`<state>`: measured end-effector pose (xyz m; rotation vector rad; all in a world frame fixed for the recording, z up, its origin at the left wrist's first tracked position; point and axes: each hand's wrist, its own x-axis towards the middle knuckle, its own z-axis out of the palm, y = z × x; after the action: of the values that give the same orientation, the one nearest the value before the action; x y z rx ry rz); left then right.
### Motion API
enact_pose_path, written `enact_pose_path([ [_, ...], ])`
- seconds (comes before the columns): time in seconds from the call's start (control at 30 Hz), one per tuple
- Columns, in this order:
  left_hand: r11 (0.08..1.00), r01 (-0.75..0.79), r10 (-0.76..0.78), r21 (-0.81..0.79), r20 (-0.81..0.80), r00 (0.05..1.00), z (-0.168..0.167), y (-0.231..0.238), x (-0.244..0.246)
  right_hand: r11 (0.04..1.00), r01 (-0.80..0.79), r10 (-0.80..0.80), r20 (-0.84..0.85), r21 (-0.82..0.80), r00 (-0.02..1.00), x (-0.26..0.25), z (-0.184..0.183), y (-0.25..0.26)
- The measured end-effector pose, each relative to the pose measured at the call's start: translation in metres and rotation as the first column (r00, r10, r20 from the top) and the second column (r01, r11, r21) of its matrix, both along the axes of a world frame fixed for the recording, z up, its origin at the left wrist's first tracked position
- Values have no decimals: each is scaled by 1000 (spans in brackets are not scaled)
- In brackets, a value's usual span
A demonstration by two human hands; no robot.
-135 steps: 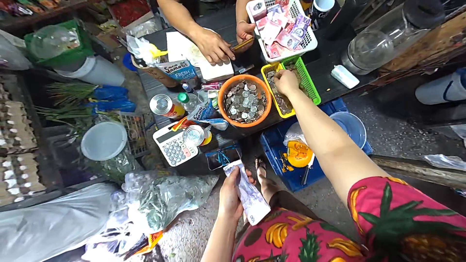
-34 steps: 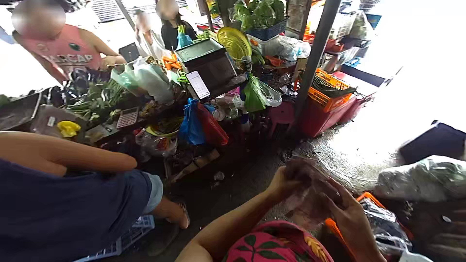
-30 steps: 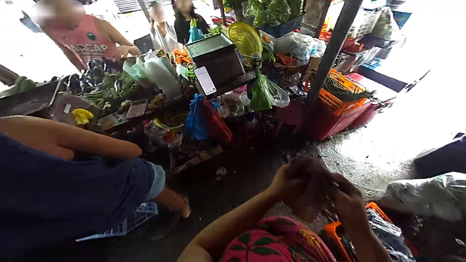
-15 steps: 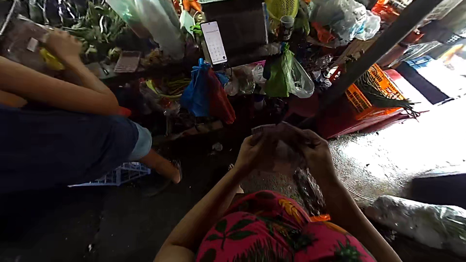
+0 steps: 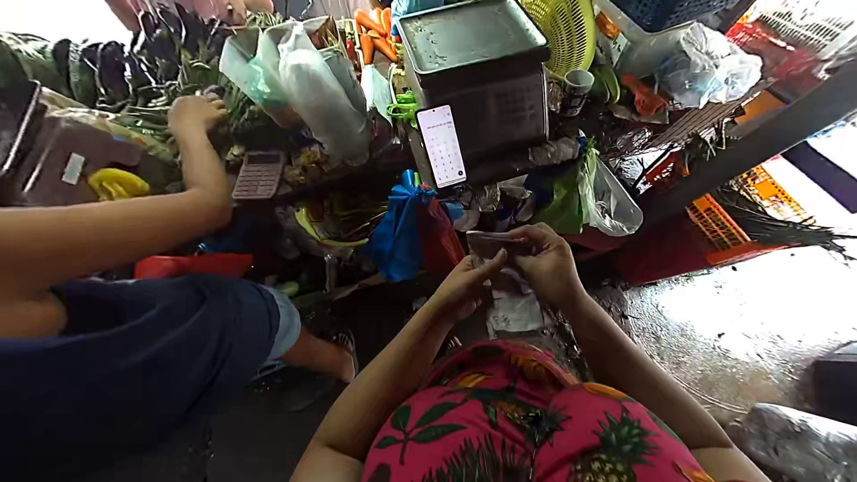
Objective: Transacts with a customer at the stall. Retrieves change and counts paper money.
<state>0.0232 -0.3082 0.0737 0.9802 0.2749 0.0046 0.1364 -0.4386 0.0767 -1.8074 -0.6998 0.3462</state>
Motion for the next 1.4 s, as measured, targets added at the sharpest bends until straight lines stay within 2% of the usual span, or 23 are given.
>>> enact_pose_path([
  [0.1, 997, -71, 72, 6, -105, 992, -21, 26, 15, 989, -96, 65, -260, -112, 963, 27, 1, 21],
  [0.2, 982, -186, 174, -40, -215, 961, -29, 53, 27, 972, -189, 87, -539, -136, 838, 58, -6, 30],
  [0.3, 968, -216, 182, -129, -233, 955, -24, 80, 36, 993, -75, 120, -740, 93, 662, 76, 0, 44],
  [0.37, 966, -185, 144, -180, -221, 965, -14, 94, 47, 963, -7, 223, -781, 269, 583, 86, 11, 61],
  [0.43, 966, -169, 126, -195, -213, 969, -3, 106, 62, 913, -42, 348, -724, 405, 595, 100, 19, 81],
  [0.5, 968, -164, 125, -189, -198, 972, 11, 117, 81, 865, -148, 436, -570, 480, 697, 116, 29, 101],
  [0.53, 970, -166, 130, -177, -195, 972, 19, 123, 91, 847, -230, 458, -437, 479, 774, 124, 35, 110],
  [0.6, 972, -207, 180, -114, -209, 961, 39, 132, 112, 818, -420, 467, -27, 393, 884, 139, 49, 127],
  [0.63, 965, -251, 227, -83, -221, 948, 49, 135, 122, 800, -519, 477, 205, 301, 855, 146, 56, 135],
  [0.67, 951, -300, 279, -75, -214, 936, 60, 138, 133, 789, -592, 491, 410, 166, 769, 153, 64, 143],
  [0.73, 912, -405, 383, -67, -212, 899, 81, 144, 153, 774, -611, 556, 642, -168, 528, 164, 84, 158],
  [0.8, 897, -433, 410, -90, -197, 891, 94, 155, 171, 727, -606, 625, 676, -322, 391, 181, 101, 170],
  [0.87, 897, -432, 414, -93, -167, 895, 109, 163, 186, 695, -652, 643, 668, -303, 375, 204, 116, 179],
  [0.93, 889, -454, 443, -57, -147, 884, 125, 171, 199, 718, -676, 581, 676, -165, 453, 225, 123, 186],
  [1.0, 877, -478, 469, -44, -132, 873, 135, 185, 211, 774, -634, 464, 686, -6, 560, 241, 124, 189],
  [1.07, 873, -479, 470, -94, -99, 877, 142, 204, 220, 818, -566, 354, 685, 105, 637, 256, 119, 187],
  [1.13, 898, -412, 415, -153, -14, 910, 144, 225, 225, 852, -497, 271, 677, 162, 685, 267, 111, 183],
  [1.27, 925, -373, 376, -74, 28, 926, 144, 262, 238, 904, -388, 202, 622, 178, 756, 281, 89, 162],
  [1.4, 912, -388, 396, 135, -36, 918, 159, 309, 271, 977, -193, 99, 620, 87, 778, 292, 71, 135],
])
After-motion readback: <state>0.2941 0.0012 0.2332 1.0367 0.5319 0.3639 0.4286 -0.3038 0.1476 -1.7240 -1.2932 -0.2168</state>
